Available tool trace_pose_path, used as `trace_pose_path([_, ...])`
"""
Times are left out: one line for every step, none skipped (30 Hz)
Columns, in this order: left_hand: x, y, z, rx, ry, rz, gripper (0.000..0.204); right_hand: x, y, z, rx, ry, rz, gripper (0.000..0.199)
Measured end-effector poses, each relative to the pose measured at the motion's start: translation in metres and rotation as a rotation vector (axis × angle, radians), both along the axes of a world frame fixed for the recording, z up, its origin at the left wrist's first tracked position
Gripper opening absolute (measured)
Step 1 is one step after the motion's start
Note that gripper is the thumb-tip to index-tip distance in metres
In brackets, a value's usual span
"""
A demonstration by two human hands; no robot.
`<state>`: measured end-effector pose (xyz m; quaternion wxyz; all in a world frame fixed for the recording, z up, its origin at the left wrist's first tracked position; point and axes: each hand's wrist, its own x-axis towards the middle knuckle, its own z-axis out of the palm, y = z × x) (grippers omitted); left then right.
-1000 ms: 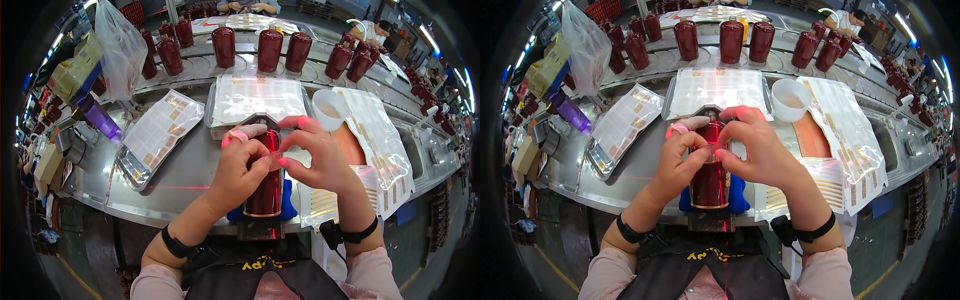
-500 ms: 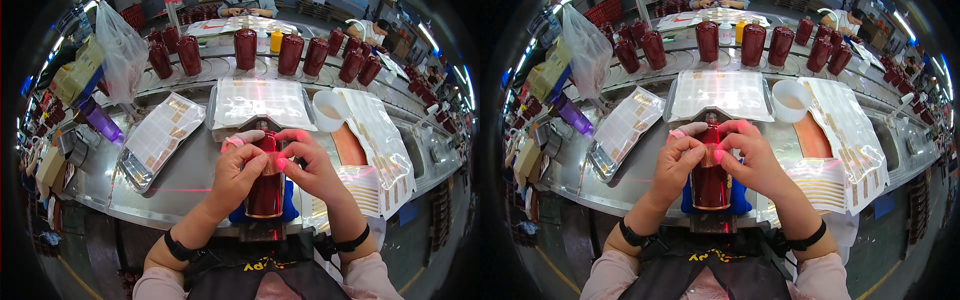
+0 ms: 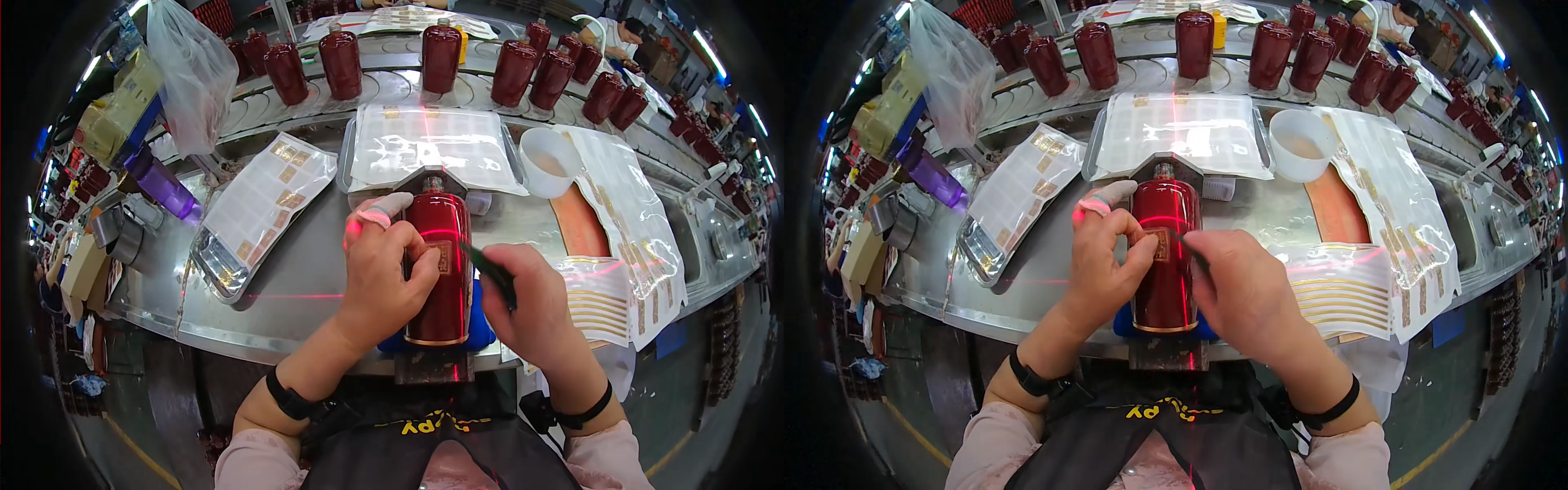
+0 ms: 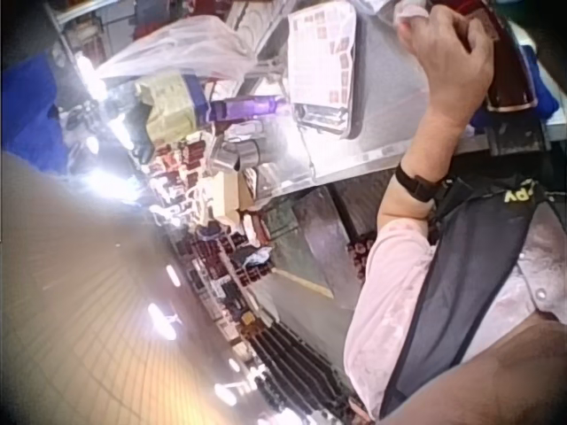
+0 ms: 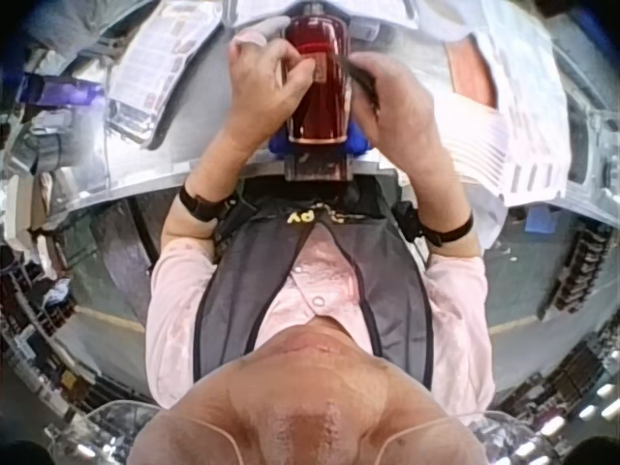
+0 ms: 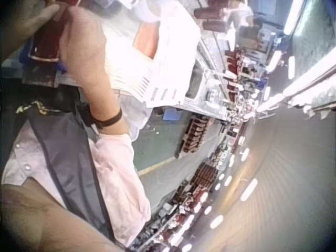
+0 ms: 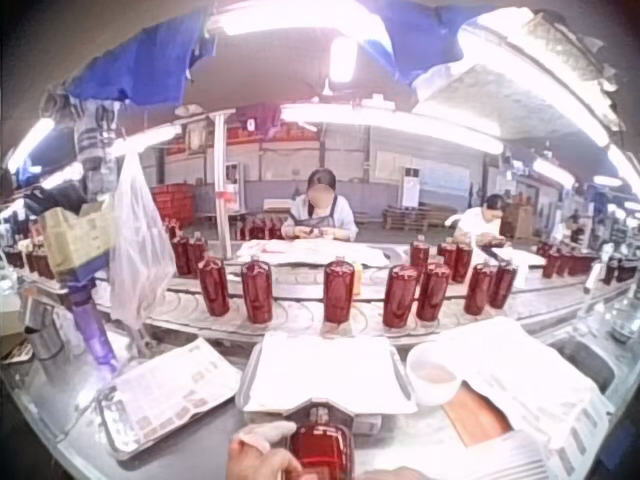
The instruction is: Manually applying decorative labels and stickers to red wine or spirit bottles on an assembly line.
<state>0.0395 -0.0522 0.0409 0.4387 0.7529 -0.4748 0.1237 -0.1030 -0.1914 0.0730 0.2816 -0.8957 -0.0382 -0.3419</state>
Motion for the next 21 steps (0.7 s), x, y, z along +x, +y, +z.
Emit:
trace_pose_path([0.001, 0.0, 0.0, -0.015, -0.016, -0.013, 0.015, 0.002, 0.0, 0.002, 0.003, 0.003, 0.001, 0.037])
trace_pose_path([0.002, -0.002, 0.0, -0.015, -0.014, -0.015, 0.015, 0.004, -0.001, 0.005, -0.111, -0.015, 0.033, 0.036])
trace_pose_path([0.002, -0.003, 0.001, -0.013, 0.01, -0.018, 0.015, 0.006, -0.001, 0.006, -0.224, -0.033, 0.065, 0.035])
trace_pose_path([0.001, -0.004, 0.001, -0.011, 0.033, -0.02, 0.016, 0.009, -0.001, 0.002, -0.233, -0.047, 0.045, 0.032])
trace_pose_path([0.001, -0.004, 0.002, -0.01, 0.035, -0.02, 0.016, 0.01, -0.002, 0.001, -0.233, -0.045, 0.045, 0.032])
trace_pose_path([0.001, -0.004, 0.002, 0.012, 0.045, -0.017, 0.016, 0.011, -0.003, 0.0, -0.249, -0.037, 0.048, 0.03])
trace_pose_path([0.001, -0.004, 0.003, 0.034, 0.056, -0.013, 0.017, 0.012, -0.004, 0.0, -0.265, -0.029, 0.051, 0.029])
trace_pose_path([0.001, -0.004, 0.002, 0.036, 0.057, -0.012, 0.017, 0.013, -0.005, -0.001, -0.264, -0.028, 0.053, 0.029])
trace_pose_path([0.001, -0.004, 0.002, 0.036, 0.065, -0.009, 0.016, 0.015, -0.006, -0.001, -0.291, -0.035, 0.027, 0.028])
trace_pose_path([0.001, -0.004, 0.002, 0.037, 0.072, -0.006, 0.016, 0.016, -0.007, -0.002, -0.317, -0.042, 0.001, 0.028])
trace_pose_path([0.002, -0.004, 0.001, 0.038, 0.073, -0.004, 0.016, 0.017, -0.007, -0.002, -0.316, -0.041, 0.004, 0.028])
trace_pose_path([0.002, -0.004, 0.0, 0.026, 0.061, -0.006, 0.016, 0.018, -0.008, -0.002, -0.306, -0.06, 0.009, 0.03])
trace_pose_path([0.003, -0.003, -0.001, 0.013, 0.048, -0.008, 0.016, 0.019, -0.008, -0.002, -0.296, -0.079, 0.014, 0.031])
trace_pose_path([0.004, -0.005, -0.002, 0.011, 0.051, -0.008, 0.016, 0.019, -0.009, -0.002, -0.298, -0.076, 0.014, 0.031])
trace_pose_path([0.004, -0.006, -0.003, -0.01, 0.03, -0.003, 0.017, 0.019, -0.009, -0.001, -0.303, -0.054, 0.037, 0.032])
trace_pose_path([0.005, -0.007, -0.003, -0.032, 0.008, 0.002, 0.017, 0.019, -0.01, -0.001, -0.308, -0.033, 0.059, 0.034])
trace_pose_path([0.005, -0.007, -0.004, -0.031, 0.008, 0.005, 0.017, 0.02, -0.011, -0.001, -0.307, -0.034, 0.062, 0.034])
trace_pose_path([0.005, -0.007, -0.004, -0.044, 0.003, 0.005, 0.016, 0.022, -0.013, -0.001, -0.283, -0.038, 0.027, 0.035])
trace_pose_path([0.006, -0.007, -0.003, -0.057, -0.002, 0.005, 0.015, 0.022, -0.014, -0.001, -0.258, -0.043, -0.009, 0.036])
trace_pose_path([0.006, -0.007, -0.001, -0.058, -0.002, 0.002, 0.015, 0.019, -0.014, -0.003, -0.157, -0.029, -0.016, 0.044])
trace_pose_path([0.006, -0.005, 0.002, -0.035, 0.067, -0.032, 0.013, 0.018, -0.016, -0.002, -0.158, -0.029, -0.02, 0.044])
